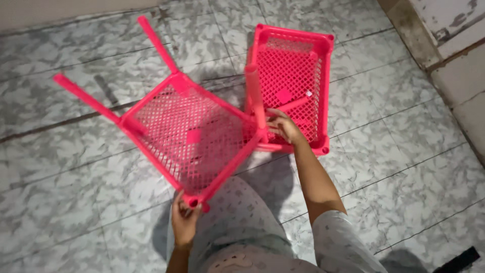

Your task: The person assembles a pink plastic basket by inserting four cylindrical legs into the basket base. They repeatedly insert and remove the legs, testing fit and alignment, and place the basket on a tiled floor.

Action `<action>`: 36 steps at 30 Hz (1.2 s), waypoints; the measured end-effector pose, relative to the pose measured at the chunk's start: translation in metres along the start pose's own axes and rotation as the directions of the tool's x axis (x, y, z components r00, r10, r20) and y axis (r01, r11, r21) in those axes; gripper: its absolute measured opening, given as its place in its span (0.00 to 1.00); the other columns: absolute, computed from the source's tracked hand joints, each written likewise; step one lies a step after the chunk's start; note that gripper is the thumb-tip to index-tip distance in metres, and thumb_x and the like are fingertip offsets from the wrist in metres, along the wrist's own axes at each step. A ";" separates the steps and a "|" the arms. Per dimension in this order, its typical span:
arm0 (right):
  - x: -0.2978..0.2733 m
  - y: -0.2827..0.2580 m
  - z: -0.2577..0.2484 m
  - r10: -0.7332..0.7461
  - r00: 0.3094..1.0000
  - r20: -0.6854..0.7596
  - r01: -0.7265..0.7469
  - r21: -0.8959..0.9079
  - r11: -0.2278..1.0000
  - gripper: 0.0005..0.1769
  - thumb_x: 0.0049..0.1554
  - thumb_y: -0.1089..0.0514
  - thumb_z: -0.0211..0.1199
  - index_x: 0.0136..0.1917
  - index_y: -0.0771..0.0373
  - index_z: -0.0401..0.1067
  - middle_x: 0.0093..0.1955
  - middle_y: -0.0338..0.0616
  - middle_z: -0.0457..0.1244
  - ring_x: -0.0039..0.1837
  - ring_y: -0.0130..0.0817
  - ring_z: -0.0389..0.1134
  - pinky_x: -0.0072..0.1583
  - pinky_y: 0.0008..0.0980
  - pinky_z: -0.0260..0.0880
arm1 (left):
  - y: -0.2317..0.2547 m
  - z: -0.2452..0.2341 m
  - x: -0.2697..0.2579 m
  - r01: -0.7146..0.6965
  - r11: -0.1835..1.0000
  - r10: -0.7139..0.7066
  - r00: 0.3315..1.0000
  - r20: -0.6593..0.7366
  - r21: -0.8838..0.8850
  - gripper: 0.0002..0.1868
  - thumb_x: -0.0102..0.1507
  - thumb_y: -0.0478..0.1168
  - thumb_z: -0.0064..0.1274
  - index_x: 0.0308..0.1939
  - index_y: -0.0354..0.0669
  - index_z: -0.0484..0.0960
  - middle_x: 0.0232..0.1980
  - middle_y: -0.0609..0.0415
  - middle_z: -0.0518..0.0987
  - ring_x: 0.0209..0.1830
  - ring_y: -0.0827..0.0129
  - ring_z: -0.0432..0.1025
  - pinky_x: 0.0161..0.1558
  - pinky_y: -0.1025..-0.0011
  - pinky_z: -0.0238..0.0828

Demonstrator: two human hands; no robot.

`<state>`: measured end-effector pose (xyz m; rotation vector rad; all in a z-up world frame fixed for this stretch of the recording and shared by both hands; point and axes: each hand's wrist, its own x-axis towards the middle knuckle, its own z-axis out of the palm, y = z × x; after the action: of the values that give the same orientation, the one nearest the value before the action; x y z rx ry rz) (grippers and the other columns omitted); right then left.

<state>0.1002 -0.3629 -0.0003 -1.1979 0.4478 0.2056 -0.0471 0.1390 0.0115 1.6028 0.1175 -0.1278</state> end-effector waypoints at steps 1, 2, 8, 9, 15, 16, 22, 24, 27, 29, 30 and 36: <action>0.006 0.005 -0.007 0.015 0.992 -0.123 -0.019 -0.027 0.999 0.32 0.58 0.60 0.53 0.76 0.57 0.58 0.60 0.44 0.66 0.59 0.39 0.69 0.60 0.38 0.72 | -0.005 -0.002 -0.004 0.010 0.999 -0.010 1.000 0.005 -0.052 0.38 0.58 0.28 0.64 0.71 0.37 0.68 0.38 0.66 0.62 0.36 0.81 0.59 0.42 0.83 0.61; 0.013 0.011 -0.013 0.028 0.969 -0.244 -0.042 -0.052 0.998 0.29 0.60 0.59 0.54 0.74 0.58 0.59 0.58 0.46 0.67 0.58 0.40 0.71 0.59 0.39 0.74 | -0.011 -0.006 -0.008 0.021 0.994 -0.020 1.000 0.010 -0.104 0.39 0.57 0.27 0.63 0.72 0.37 0.67 0.39 0.66 0.61 0.37 0.81 0.59 0.42 0.83 0.60; 0.056 0.036 -0.029 -0.397 0.845 -0.358 0.120 -0.597 0.794 0.31 0.59 0.54 0.62 0.74 0.53 0.59 0.51 0.47 0.71 0.52 0.42 0.73 0.55 0.39 0.75 | -0.045 -0.027 -0.008 0.165 0.982 -0.167 0.986 -0.008 -0.088 0.47 0.49 0.26 0.65 0.72 0.38 0.65 0.45 0.56 0.73 0.40 0.74 0.71 0.40 0.70 0.73; 0.061 0.038 -0.033 -0.437 0.816 -0.378 0.069 -0.687 0.723 0.31 0.59 0.52 0.64 0.74 0.52 0.60 0.52 0.50 0.70 0.53 0.45 0.73 0.55 0.41 0.74 | -0.047 -0.030 -0.009 0.216 0.969 -0.217 0.976 0.002 -0.120 0.48 0.47 0.26 0.65 0.71 0.39 0.64 0.47 0.54 0.76 0.42 0.71 0.74 0.40 0.67 0.77; 0.084 0.046 -0.034 -0.390 0.787 -0.477 -0.170 -0.776 0.607 0.27 0.60 0.44 0.62 0.71 0.46 0.64 0.51 0.54 0.70 0.54 0.53 0.72 0.57 0.47 0.72 | -0.047 -0.030 -0.016 -0.019 0.995 0.020 1.000 0.010 -0.093 0.49 0.50 0.28 0.65 0.73 0.39 0.60 0.58 0.41 0.76 0.52 0.59 0.77 0.50 0.62 0.77; 0.088 0.047 -0.032 -0.420 0.777 -0.469 -0.179 -0.804 0.567 0.23 0.61 0.43 0.64 0.66 0.48 0.66 0.51 0.55 0.70 0.54 0.54 0.71 0.57 0.48 0.71 | -0.047 -0.028 -0.015 -0.034 0.993 0.034 0.999 0.003 -0.109 0.48 0.50 0.28 0.64 0.73 0.38 0.60 0.58 0.41 0.77 0.53 0.58 0.77 0.51 0.61 0.77; 0.078 0.041 -0.028 -0.482 0.686 -0.545 -0.074 -0.711 0.699 0.12 0.63 0.55 0.63 0.59 0.52 0.67 0.47 0.51 0.69 0.47 0.45 0.71 0.50 0.41 0.73 | -0.045 -0.020 -0.014 -0.094 0.990 0.092 0.996 -0.022 -0.108 0.47 0.50 0.28 0.65 0.72 0.36 0.62 0.59 0.41 0.76 0.57 0.58 0.76 0.55 0.60 0.76; 0.065 0.033 -0.032 -0.544 0.660 -0.518 0.044 -0.696 0.716 0.18 0.62 0.62 0.62 0.64 0.53 0.64 0.50 0.51 0.68 0.47 0.40 0.70 0.49 0.37 0.73 | -0.045 -0.022 -0.009 -0.127 0.989 0.131 0.990 0.046 -0.077 0.48 0.48 0.28 0.67 0.71 0.36 0.62 0.59 0.42 0.75 0.57 0.59 0.75 0.55 0.61 0.76; 0.040 0.008 -0.038 -0.705 0.583 -0.404 0.308 -0.693 0.651 0.38 0.55 0.70 0.63 0.74 0.55 0.53 0.61 0.46 0.60 0.50 0.34 0.67 0.47 0.32 0.73 | -0.045 -0.016 -0.011 -0.035 0.997 0.034 0.999 -0.022 -0.075 0.42 0.51 0.29 0.67 0.69 0.35 0.68 0.58 0.46 0.77 0.55 0.64 0.75 0.52 0.64 0.76; 0.017 -0.012 -0.039 -0.730 0.574 -0.369 0.489 -0.561 0.668 0.52 0.52 0.71 0.64 0.80 0.55 0.39 0.73 0.39 0.51 0.51 0.30 0.66 0.44 0.30 0.73 | -0.040 -0.011 -0.011 0.156 0.975 -0.163 0.986 -0.030 -0.155 0.40 0.53 0.31 0.66 0.69 0.36 0.70 0.54 0.48 0.77 0.48 0.66 0.74 0.44 0.67 0.73; 0.004 -0.027 -0.039 -0.664 0.627 -0.408 0.447 -0.510 0.735 0.54 0.50 0.72 0.64 0.80 0.54 0.38 0.66 0.38 0.56 0.47 0.30 0.66 0.43 0.30 0.74 | -0.037 -0.009 -0.009 0.248 0.948 -0.259 0.966 -0.028 -0.197 0.39 0.54 0.31 0.65 0.69 0.36 0.71 0.51 0.49 0.78 0.44 0.68 0.73 0.40 0.68 0.71; -0.091 -0.125 0.029 -0.535 0.809 -0.244 0.497 -0.202 0.844 0.26 0.62 0.67 0.61 0.72 0.64 0.63 0.52 0.39 0.65 0.52 0.30 0.68 0.52 0.29 0.72 | 0.005 0.004 -0.003 -0.016 0.993 0.014 1.000 -0.020 -0.118 0.29 0.62 0.35 0.62 0.67 0.35 0.74 0.48 0.57 0.74 0.45 0.74 0.70 0.48 0.75 0.70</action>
<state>0.0731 -0.3732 0.1546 -1.4418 0.3481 -0.4310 -0.0494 0.1345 0.0164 1.4863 0.1260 -0.0921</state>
